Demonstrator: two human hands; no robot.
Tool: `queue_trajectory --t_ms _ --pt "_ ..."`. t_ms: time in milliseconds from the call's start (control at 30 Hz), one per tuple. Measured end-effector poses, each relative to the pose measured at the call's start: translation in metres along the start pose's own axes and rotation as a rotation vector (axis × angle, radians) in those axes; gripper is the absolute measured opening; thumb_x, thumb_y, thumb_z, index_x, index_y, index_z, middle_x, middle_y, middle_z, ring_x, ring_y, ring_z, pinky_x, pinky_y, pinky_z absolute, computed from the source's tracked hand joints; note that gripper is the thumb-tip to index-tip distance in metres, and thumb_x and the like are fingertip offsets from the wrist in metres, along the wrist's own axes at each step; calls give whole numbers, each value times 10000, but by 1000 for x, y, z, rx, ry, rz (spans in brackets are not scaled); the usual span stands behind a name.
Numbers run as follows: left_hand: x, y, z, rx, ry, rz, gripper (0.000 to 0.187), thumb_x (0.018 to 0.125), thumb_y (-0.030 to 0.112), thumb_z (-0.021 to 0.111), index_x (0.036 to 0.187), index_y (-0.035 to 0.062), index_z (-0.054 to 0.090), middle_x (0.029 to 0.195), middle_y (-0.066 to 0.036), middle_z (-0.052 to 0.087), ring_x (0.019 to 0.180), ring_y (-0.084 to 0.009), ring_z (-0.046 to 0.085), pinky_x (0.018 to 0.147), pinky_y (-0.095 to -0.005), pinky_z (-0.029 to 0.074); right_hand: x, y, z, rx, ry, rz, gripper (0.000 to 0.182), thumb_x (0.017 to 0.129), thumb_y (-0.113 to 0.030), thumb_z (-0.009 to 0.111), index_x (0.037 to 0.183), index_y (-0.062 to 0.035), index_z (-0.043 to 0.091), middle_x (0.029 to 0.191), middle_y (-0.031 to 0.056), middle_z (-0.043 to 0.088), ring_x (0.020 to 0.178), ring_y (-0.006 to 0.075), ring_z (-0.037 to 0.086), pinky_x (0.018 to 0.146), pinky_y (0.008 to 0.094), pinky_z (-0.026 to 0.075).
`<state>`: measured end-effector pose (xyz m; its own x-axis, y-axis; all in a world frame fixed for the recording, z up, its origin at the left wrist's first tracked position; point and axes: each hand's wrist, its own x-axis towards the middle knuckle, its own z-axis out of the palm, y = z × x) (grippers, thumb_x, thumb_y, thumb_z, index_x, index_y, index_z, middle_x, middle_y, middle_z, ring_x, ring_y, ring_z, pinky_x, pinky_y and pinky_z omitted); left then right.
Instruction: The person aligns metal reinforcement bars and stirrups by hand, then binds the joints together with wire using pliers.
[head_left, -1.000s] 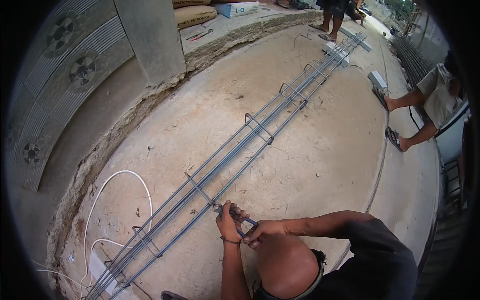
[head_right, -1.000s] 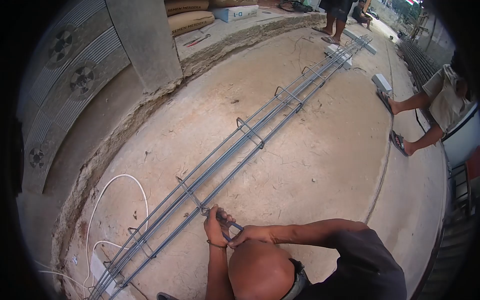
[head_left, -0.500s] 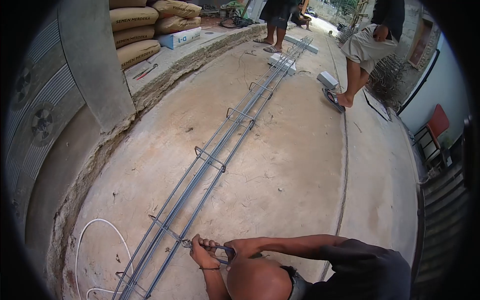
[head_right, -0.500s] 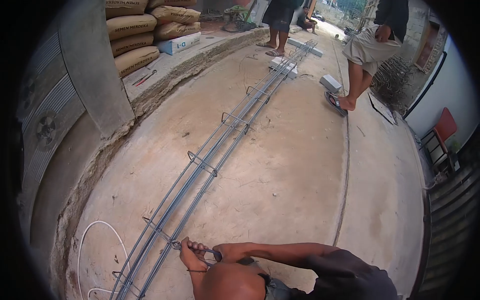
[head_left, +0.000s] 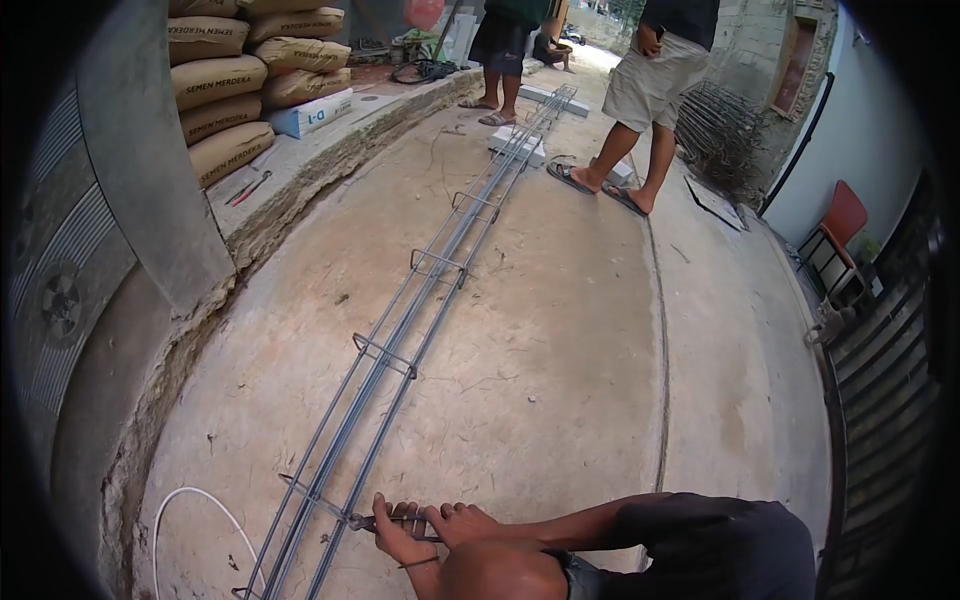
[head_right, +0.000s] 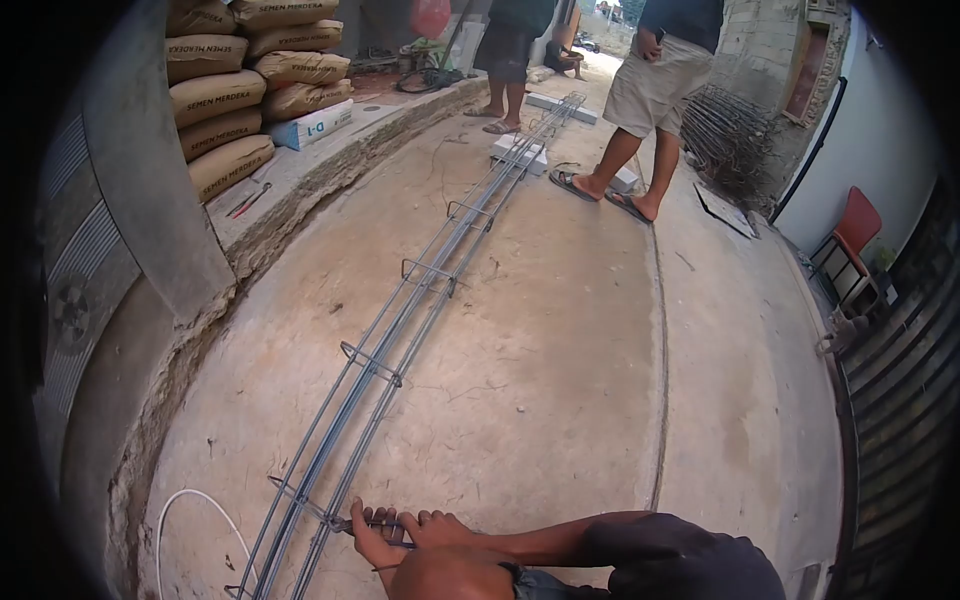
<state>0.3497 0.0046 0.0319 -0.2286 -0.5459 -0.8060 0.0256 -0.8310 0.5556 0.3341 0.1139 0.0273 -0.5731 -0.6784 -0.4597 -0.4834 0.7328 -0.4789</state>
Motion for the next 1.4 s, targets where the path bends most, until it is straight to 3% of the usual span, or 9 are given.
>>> queue_trajectory --t_ms 167,300,400,533,600,700,933,1233,1400 --pt "29 -12 -16 -115 -148 -36 280 831 295 644 748 127 436 609 -15 453 559 -167 477 569 -338 461 -5 13 -27 195 -33 -77 676 798 -291 699 1279 13 333 1140 269 585 1066 391 606 843 448 511" --pt "27 -6 -30 -236 -339 -106 283 843 296 632 701 164 426 563 22 404 509 -147 440 507 -312 414 31 50 0 971 -782 -126 756 831 -334 738 1360 35 344 1155 196 608 1053 202 573 864 319 494" --pt "23 3 -33 -246 -406 -125 299 849 307 632 671 183 426 538 43 392 491 -141 436 510 -315 415 29 43 32 1183 -786 -11 341 850 -195 686 1065 51 590 1053 128 628 932 123 590 814 276 497" --pt "17 -10 -30 -190 -387 -86 215 861 326 631 806 152 518 673 1 526 619 -138 535 606 -310 452 17 16 -15 638 -687 22 334 797 -76 649 1088 50 544 979 141 630 853 199 630 742 328 529" --pt "10 -10 -17 -165 -352 -9 220 866 338 632 874 136 545 738 -22 565 678 -137 563 635 -302 457 4 10 -30 -280 152 -139 395 758 -64 607 1118 47 487 960 178 621 821 298 652 665 407 549" --pt "6 -9 -13 30 -190 85 373 853 451 663 915 104 542 802 -36 577 734 -128 570 669 -293 459 7 13 -3 -298 310 -140 421 790 -126 580 1149 46 443 960 218 601 843 376 651 604 460 551" --pt "41 -53 -37 -253 -141 -20 553 835 643 603 861 95 537 657 1 439 522 -140 430 493 -281 364 11 50 -43 213 -128 -280 280 907 -276 611 993 -10 594 925 233 627 885 430 602 760 483 471" --pt "26 -51 -92 359 -357 453 354 1008 290 525 916 -23 665 616 -31 576 517 -81 495 484 -232 372 61 122 -70 854 -618 -125 318 967 -354 580 977 -58 696 953 6 652 958 145 560 867 353 443" --pt "14 -24 -91 559 -352 675 332 998 240 539 822 -10 667 557 -16 556 495 -74 474 472 -241 345 75 89 -83 459 -625 -301 300 952 -291 575 961 -11 679 956 92 661 946 237 583 852 372 455"
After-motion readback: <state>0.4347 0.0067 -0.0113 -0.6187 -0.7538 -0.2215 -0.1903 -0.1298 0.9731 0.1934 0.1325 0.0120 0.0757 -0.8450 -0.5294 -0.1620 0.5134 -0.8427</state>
